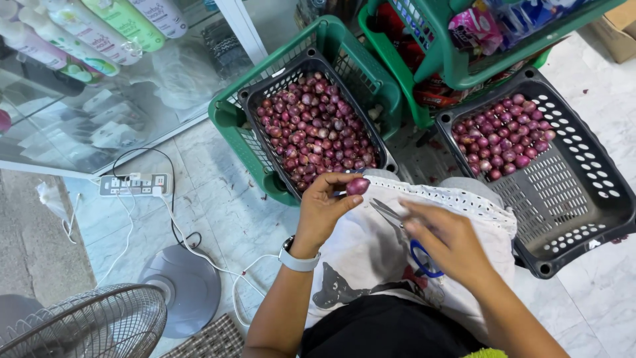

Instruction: Trim or peel small red onions using scissors and hands.

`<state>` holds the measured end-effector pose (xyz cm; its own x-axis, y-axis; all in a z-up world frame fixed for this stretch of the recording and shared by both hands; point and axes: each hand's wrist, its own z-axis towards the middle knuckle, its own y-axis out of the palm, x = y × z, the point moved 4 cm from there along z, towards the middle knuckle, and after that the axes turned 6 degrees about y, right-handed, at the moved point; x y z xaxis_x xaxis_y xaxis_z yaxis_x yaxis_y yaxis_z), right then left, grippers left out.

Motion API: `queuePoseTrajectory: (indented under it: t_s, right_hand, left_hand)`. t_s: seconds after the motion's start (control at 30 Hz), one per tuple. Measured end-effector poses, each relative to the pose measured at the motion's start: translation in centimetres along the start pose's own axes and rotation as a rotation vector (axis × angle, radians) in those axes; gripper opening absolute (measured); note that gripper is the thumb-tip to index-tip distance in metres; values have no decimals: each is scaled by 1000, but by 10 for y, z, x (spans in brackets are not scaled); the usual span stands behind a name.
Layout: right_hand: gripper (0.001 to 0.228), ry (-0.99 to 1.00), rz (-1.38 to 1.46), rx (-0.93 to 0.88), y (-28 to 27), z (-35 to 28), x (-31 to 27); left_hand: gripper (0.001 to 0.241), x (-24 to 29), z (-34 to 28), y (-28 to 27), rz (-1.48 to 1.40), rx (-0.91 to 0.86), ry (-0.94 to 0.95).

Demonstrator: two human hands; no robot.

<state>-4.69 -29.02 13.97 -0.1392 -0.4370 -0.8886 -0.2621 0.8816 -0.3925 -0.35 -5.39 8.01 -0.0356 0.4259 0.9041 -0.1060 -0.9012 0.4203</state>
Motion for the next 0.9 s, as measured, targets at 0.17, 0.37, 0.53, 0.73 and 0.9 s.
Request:
queuePoseTrajectory:
  t_s: [0.17, 0.37, 0.53, 0.73, 0.9]
  right_hand:
    - [47, 169, 621, -139, 47, 51, -5]
    - [37, 210, 869, -83, 58, 62, 3]
    - [35, 199, 876, -16, 55, 66, 0]
    - [35, 274, 1109, -64, 48, 74, 8]
    - [40, 261, 1210, -158, 48, 73, 6]
  left_hand:
    - [36, 30, -2, 20, 135, -62, 69]
    - [24, 66, -3, 31, 530, -31, 290]
    - [14, 88, 0, 53, 839, 12, 479]
    - [9, 70, 2, 30, 1023, 7, 532]
    - [11, 4, 14, -64, 1362, 155, 267]
